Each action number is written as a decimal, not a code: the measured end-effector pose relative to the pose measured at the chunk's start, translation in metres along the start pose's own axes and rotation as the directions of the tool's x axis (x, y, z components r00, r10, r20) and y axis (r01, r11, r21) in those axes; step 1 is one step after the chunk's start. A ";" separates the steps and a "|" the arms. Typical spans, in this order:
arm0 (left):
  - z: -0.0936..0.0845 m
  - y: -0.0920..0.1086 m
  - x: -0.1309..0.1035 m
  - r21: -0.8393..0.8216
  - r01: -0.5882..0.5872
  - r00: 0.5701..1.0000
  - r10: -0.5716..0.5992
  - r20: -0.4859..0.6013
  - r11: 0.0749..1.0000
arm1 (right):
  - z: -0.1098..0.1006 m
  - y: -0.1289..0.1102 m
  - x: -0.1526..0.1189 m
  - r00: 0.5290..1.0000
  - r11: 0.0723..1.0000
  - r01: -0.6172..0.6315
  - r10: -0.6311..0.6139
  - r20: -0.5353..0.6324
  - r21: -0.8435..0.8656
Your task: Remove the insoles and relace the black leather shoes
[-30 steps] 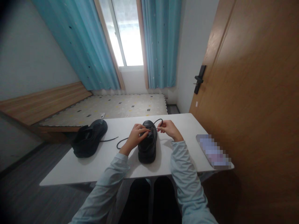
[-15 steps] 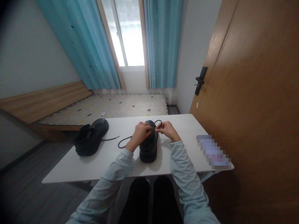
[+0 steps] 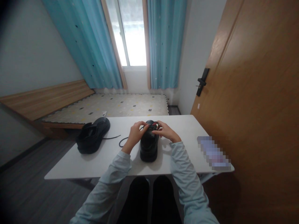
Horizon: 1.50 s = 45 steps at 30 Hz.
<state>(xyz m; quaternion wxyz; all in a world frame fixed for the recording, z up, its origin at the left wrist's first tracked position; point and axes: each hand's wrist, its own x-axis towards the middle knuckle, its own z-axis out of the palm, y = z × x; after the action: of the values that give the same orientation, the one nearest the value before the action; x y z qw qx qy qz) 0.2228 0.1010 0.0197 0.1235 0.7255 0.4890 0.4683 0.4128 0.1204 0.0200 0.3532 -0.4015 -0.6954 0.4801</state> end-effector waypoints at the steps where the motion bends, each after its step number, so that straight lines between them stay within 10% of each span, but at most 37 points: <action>1: -0.004 -0.001 0.000 -0.070 0.040 0.999 -0.040 -0.011 0.997 | 0.000 -0.001 -0.001 1.000 1.000 0.003 -0.004 0.018 0.006; 10: -0.037 -0.007 -0.002 -0.441 0.161 0.982 -0.190 -0.021 0.883 | 0.004 -0.007 -0.002 0.999 0.998 -0.015 0.018 -0.037 0.068; 21: -0.030 0.006 -0.012 -0.763 0.254 0.966 -0.203 0.163 0.595 | 0.014 -0.008 0.000 0.993 0.993 -0.012 0.025 -0.111 0.118; 45: -0.016 -0.001 -0.009 -0.801 0.207 0.951 -0.307 0.031 0.561 | 0.011 -0.004 0.000 0.978 0.991 -0.011 0.038 -0.206 0.131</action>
<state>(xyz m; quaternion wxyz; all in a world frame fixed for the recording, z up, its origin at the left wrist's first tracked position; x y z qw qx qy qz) 0.2089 0.0900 0.0225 0.4726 0.4873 0.3353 0.6532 0.4026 0.1151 0.0204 0.4433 -0.4343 -0.6172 0.4837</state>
